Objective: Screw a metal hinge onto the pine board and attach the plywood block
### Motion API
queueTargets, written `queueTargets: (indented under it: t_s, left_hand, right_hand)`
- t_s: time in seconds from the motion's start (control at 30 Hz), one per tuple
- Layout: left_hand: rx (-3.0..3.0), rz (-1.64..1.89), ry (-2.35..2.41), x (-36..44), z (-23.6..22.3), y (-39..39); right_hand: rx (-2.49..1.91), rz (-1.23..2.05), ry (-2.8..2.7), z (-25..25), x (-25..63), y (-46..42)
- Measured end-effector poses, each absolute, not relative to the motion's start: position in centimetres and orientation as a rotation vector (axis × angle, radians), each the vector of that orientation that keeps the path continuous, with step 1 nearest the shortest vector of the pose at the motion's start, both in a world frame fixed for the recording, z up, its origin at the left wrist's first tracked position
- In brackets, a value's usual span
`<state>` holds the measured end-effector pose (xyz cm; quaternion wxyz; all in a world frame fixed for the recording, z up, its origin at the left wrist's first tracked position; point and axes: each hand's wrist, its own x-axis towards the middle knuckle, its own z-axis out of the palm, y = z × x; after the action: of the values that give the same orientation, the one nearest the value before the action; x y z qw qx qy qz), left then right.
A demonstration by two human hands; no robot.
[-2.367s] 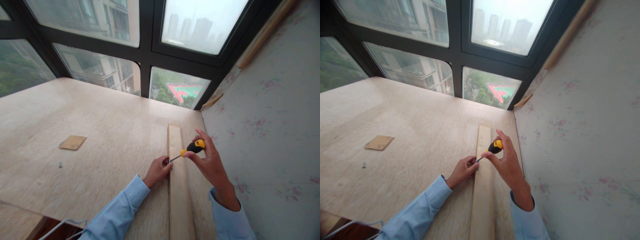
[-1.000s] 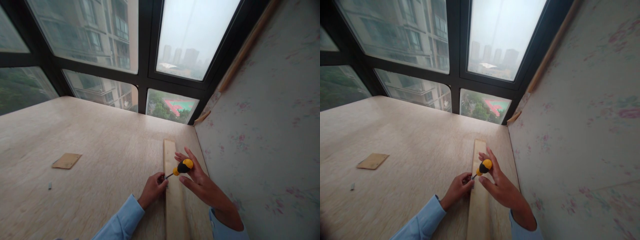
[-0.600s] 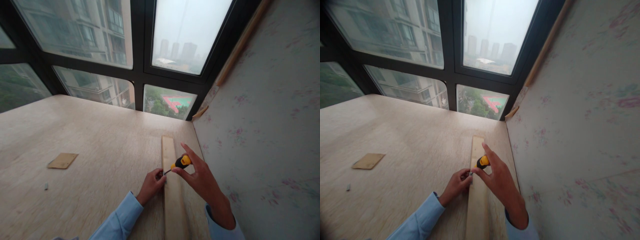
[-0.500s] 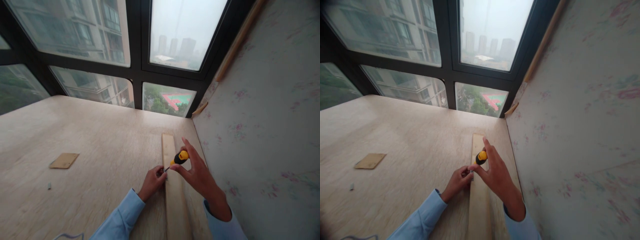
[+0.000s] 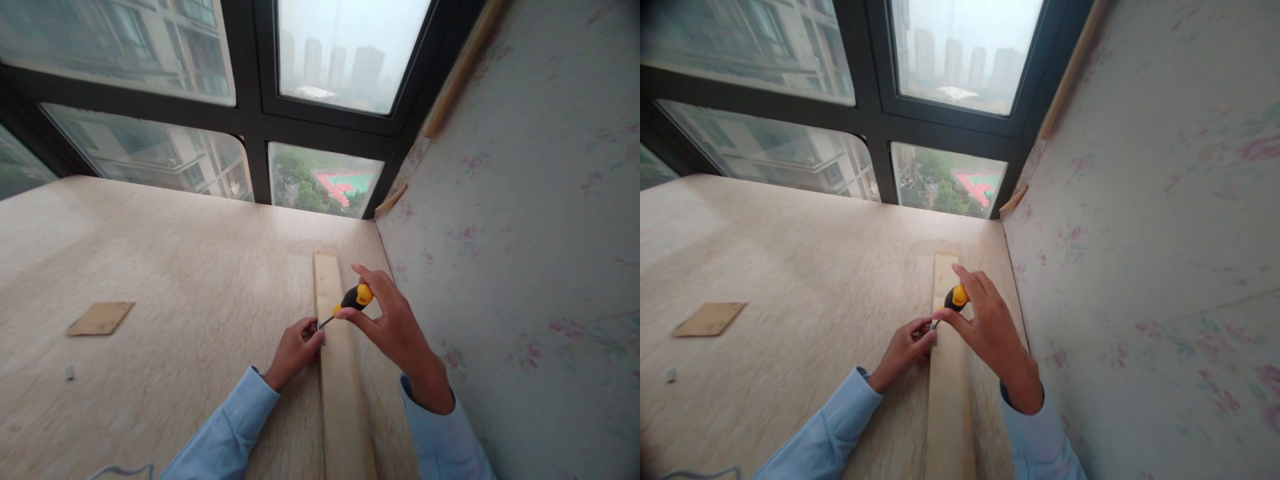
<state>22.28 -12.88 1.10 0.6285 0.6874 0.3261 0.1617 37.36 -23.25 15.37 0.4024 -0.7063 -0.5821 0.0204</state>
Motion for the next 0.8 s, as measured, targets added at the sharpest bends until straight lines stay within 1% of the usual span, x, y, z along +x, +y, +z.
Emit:
queueTargets:
  t_s: [0.07, 0.27, 0.33, 0.4, 0.53, 0.6, 0.67, 0.8]
  left_hand:
    - [1.565, 0.365, 0.748, 22.3, 1.1, -12.9]
    - [1.589, 0.368, 0.751, 22.3, 0.7, -12.9]
    - [1.592, 0.366, 0.75, 22.3, 0.6, -12.9]
    - [1.586, 0.367, 0.748, 22.3, 0.7, -12.9]
    - [1.582, 0.371, 0.73, 22.3, 1.0, -12.9]
    - [1.593, 0.372, 0.723, 22.2, 1.1, -12.9]
    - [1.602, 0.374, 0.718, 22.2, 1.2, -12.9]
    - [1.606, 0.39, 0.722, 22.2, 1.2, -12.9]
  right_hand:
    - [-1.773, 0.075, -1.46, 15.4, 37.4, -23.3]
    - [-1.539, 0.486, -1.556, 15.8, 37.8, -24.6]
    - [-1.494, 0.564, -1.56, 15.8, 38.0, -24.8]
    - [-1.541, 0.515, -1.566, 15.6, 38.1, -24.5]
    - [-1.856, 0.032, -1.506, 15.0, 38.0, -23.5]
    - [-1.927, -0.126, -1.492, 14.8, 37.7, -23.1]
    - [-1.89, -0.087, -1.52, 14.8, 37.3, -23.0]
    - [-1.649, 0.291, -1.564, 15.1, 37.0, -23.7]
